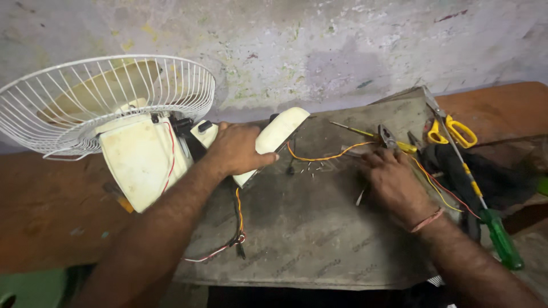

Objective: The person disassembles a desk fan by removing the plastic base and housing with a screwdriver and pliers to expose the internal wiring.

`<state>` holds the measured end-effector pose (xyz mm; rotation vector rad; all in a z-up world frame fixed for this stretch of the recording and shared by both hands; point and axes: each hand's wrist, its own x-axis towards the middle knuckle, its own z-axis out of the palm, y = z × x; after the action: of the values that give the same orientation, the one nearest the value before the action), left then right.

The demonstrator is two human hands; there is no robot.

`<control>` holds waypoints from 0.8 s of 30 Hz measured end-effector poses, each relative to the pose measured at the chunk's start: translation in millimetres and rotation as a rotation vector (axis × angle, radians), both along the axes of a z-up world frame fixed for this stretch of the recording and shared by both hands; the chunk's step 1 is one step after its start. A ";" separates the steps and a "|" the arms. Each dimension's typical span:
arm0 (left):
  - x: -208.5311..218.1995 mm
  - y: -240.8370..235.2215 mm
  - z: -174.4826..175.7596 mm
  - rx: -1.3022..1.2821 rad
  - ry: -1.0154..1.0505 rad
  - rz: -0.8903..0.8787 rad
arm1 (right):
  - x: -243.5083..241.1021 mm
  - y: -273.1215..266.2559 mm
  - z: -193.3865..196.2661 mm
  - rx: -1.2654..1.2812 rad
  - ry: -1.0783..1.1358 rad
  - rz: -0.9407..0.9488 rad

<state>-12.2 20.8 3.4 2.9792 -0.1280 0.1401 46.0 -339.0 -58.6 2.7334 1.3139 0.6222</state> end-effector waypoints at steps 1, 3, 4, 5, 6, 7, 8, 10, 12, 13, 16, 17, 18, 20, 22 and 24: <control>1.5 0.2 -0.3 0.003 -0.006 -0.001 | 1.8 -2.9 -4.2 -0.016 0.019 -0.003; 3.9 0.8 -5.1 0.007 -0.016 0.003 | 8.8 -11.0 -9.2 0.004 0.010 0.072; 4.6 2.2 -8.0 -0.004 -0.049 -0.013 | 12.8 -15.6 -10.0 0.041 -0.018 0.144; 4.2 4.3 -11.8 -0.015 -0.081 -0.028 | 16.4 -18.9 -11.1 0.079 -0.046 0.215; 5.2 6.2 -15.3 -0.023 -0.116 -0.047 | 20.0 -19.3 -13.1 0.051 0.000 0.161; 6.2 6.9 -19.5 -0.023 -0.175 -0.074 | 23.5 -18.0 -15.0 0.023 0.046 0.107; 5.6 7.6 -23.8 -0.022 -0.232 -0.099 | 25.6 -16.6 -16.3 -0.004 0.095 0.055; 6.7 8.8 -27.5 -0.027 -0.277 -0.121 | 27.7 -15.0 -15.5 0.183 0.147 0.057; 6.5 9.6 -27.1 -0.035 -0.252 -0.108 | 28.7 -11.2 -9.4 0.391 0.170 0.071; 5.7 9.6 -25.9 -0.036 -0.242 -0.099 | 29.0 -5.5 -4.7 0.506 0.169 0.084; 3.3 3.9 -18.5 -0.035 -0.201 -0.073 | 13.0 -0.3 15.3 0.808 0.226 0.067; 1.9 2.0 -14.5 -0.030 -0.183 -0.060 | 7.9 5.5 20.3 0.901 0.254 0.053; 1.0 -0.9 -10.6 -0.025 -0.164 -0.050 | 7.1 14.3 24.1 0.872 0.233 0.072; -1.3 -6.1 -3.9 -0.107 -0.164 -0.070 | 13.5 28.3 25.9 0.813 0.194 0.111; -0.3 -10.1 -0.1 -0.105 -0.098 -0.026 | 29.2 47.6 17.2 0.781 0.181 0.131; 4.7 -12.2 -0.2 -0.017 0.034 0.075 | 49.6 65.9 1.7 0.714 0.204 0.053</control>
<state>-7.4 8.5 3.2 2.9685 -0.0103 0.0984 95.6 -273.1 -57.0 3.4041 1.4209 1.0052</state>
